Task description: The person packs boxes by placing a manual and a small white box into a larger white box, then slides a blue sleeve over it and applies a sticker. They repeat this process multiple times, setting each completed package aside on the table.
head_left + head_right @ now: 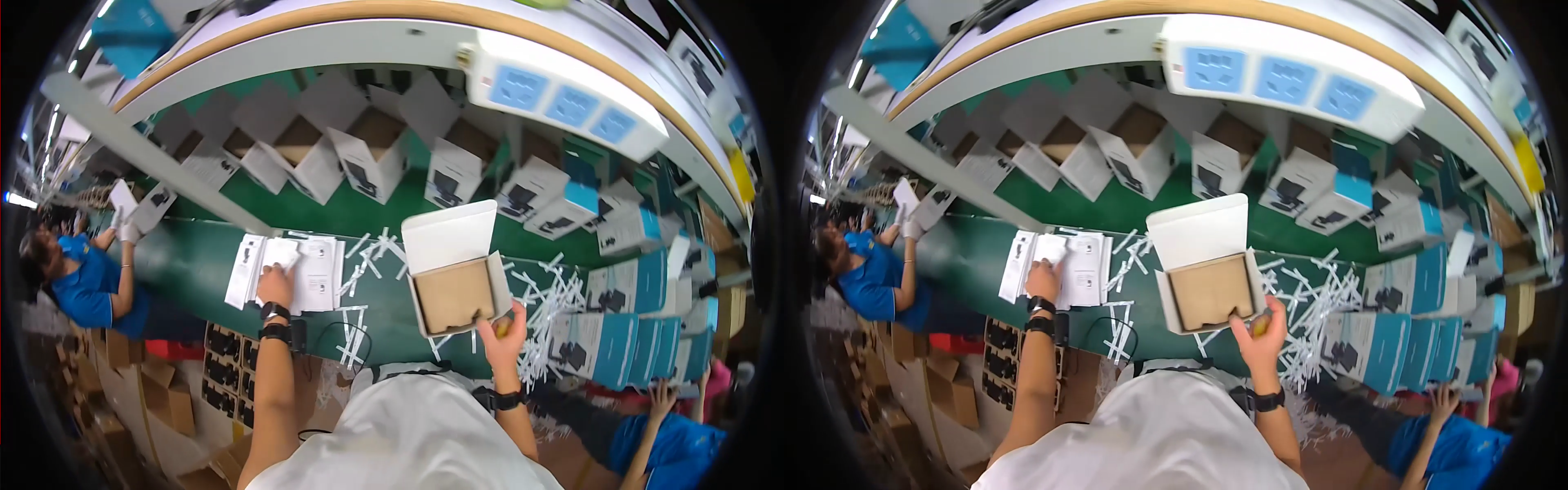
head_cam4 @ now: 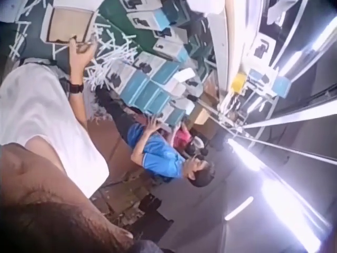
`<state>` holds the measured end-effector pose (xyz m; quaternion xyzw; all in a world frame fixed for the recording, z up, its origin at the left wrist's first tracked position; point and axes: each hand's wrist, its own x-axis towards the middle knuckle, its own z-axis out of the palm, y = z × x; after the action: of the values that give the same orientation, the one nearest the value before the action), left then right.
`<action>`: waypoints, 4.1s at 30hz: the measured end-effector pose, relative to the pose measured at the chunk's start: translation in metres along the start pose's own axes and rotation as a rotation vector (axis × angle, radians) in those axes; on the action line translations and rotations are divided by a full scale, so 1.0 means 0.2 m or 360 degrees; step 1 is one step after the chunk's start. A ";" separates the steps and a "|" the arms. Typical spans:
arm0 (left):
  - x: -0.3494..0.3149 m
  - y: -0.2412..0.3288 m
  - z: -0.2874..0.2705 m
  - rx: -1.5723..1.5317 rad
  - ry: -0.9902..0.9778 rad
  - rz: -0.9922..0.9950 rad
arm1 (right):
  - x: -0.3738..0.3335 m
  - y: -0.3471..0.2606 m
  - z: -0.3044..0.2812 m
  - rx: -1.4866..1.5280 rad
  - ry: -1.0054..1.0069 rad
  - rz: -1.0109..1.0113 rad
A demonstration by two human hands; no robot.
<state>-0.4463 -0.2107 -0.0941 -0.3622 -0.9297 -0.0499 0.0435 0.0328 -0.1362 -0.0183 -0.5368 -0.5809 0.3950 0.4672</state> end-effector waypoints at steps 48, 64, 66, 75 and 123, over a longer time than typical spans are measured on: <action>-0.85 0.99 -0.65 -0.0853 -0.0122 0.2078 | 0.13 -0.27 -0.12 -0.0829 -0.0165 -0.0447; -0.90 0.96 -0.61 -0.0384 -0.0091 0.2145 | 0.16 -0.51 0.23 -0.0547 -0.0339 -0.0694; -0.91 0.97 -0.59 -0.0574 -0.0150 0.2154 | 0.20 -0.46 0.34 -0.0755 -0.0393 -0.0714; -0.91 0.91 -0.53 -0.0835 -0.0270 0.2054 | 0.20 -0.47 0.57 -0.1081 -0.0626 -0.0742; -0.60 0.72 -0.46 -0.1970 -0.0444 0.1550 | -0.26 -0.25 0.07 -0.0521 -0.0275 -0.0729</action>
<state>-0.2577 -0.1973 -0.0075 -0.6887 -0.4676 -0.4866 -0.2651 0.0058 -0.1920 0.0198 -0.4242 -0.7807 0.2246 0.4002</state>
